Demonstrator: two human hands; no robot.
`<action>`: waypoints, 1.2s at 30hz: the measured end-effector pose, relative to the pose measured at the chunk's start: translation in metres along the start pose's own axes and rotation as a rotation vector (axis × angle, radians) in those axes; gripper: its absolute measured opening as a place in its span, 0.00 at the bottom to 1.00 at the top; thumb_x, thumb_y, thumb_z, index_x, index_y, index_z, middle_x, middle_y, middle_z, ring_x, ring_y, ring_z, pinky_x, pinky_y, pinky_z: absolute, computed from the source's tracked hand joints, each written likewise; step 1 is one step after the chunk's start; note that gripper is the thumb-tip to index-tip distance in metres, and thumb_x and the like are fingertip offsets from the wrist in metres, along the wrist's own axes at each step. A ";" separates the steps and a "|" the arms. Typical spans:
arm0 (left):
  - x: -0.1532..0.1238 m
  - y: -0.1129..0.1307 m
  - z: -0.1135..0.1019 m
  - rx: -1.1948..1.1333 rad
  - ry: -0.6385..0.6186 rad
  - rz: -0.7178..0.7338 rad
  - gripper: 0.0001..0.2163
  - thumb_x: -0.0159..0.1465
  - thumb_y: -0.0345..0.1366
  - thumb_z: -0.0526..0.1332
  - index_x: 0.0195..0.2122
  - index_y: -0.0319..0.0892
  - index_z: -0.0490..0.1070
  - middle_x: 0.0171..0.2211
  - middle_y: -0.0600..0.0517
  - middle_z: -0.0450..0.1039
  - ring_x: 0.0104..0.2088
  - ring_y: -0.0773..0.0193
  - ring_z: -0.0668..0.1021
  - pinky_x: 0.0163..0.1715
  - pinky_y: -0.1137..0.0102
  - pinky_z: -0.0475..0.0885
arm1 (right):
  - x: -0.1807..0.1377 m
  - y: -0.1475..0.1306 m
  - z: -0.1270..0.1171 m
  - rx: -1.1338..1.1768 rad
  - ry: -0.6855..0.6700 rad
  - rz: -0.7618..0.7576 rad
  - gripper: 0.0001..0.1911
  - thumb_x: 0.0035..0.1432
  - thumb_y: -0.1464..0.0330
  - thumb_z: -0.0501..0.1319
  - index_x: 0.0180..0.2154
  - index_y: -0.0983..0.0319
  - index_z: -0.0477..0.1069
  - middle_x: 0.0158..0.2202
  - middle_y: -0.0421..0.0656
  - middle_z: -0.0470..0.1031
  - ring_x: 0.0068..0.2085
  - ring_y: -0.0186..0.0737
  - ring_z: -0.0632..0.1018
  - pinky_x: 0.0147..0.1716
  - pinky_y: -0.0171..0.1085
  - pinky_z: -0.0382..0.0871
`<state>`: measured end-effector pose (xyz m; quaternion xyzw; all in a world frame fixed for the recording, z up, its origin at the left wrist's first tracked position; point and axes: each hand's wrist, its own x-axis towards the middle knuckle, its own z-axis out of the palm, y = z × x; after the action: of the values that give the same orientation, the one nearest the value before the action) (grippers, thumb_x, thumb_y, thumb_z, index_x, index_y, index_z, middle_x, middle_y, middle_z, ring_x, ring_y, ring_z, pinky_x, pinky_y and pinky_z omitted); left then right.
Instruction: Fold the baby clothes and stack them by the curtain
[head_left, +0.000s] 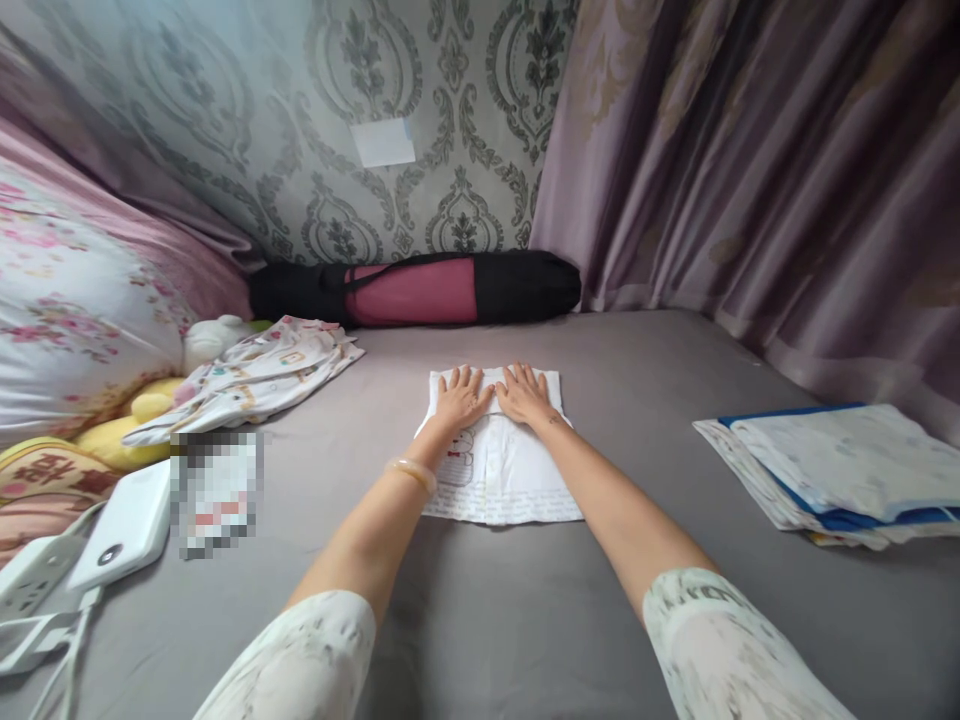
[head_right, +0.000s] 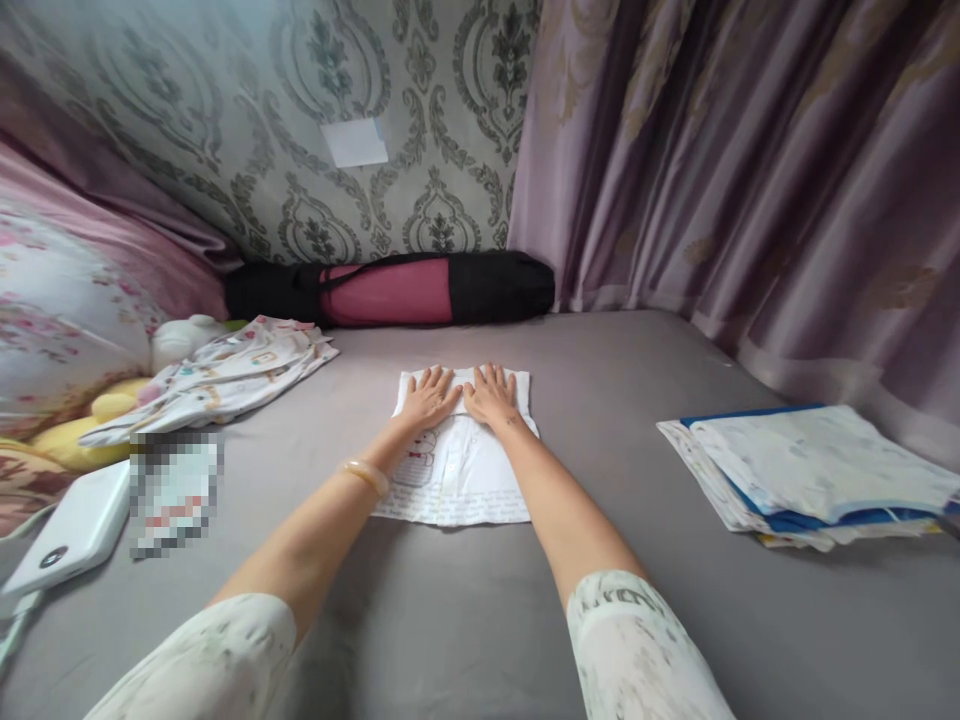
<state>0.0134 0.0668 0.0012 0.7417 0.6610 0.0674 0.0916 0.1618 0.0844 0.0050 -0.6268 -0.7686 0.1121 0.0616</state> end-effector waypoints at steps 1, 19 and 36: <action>0.000 0.000 0.001 0.004 0.002 0.001 0.32 0.69 0.55 0.36 0.68 0.42 0.49 0.70 0.43 0.44 0.69 0.47 0.48 0.65 0.46 0.43 | 0.000 0.001 0.002 -0.001 0.017 -0.004 0.31 0.68 0.58 0.39 0.68 0.63 0.51 0.71 0.50 0.46 0.70 0.52 0.46 0.65 0.54 0.36; -0.032 -0.013 0.001 0.097 0.078 0.010 0.29 0.71 0.48 0.36 0.69 0.41 0.50 0.69 0.40 0.49 0.69 0.45 0.51 0.64 0.45 0.47 | -0.043 -0.021 0.000 -0.019 0.071 -0.198 0.28 0.69 0.60 0.40 0.67 0.56 0.52 0.71 0.47 0.45 0.70 0.54 0.45 0.64 0.61 0.36; -0.092 -0.028 -0.019 0.118 0.021 0.247 0.30 0.70 0.52 0.39 0.69 0.40 0.49 0.70 0.42 0.43 0.70 0.52 0.46 0.66 0.49 0.43 | -0.098 0.029 -0.020 -0.012 -0.003 -0.336 0.32 0.69 0.58 0.40 0.69 0.65 0.47 0.72 0.49 0.40 0.71 0.47 0.41 0.67 0.53 0.36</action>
<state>-0.0292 -0.0204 0.0151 0.8209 0.5683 0.0470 0.0320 0.2142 -0.0037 0.0211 -0.4898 -0.8632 0.0966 0.0747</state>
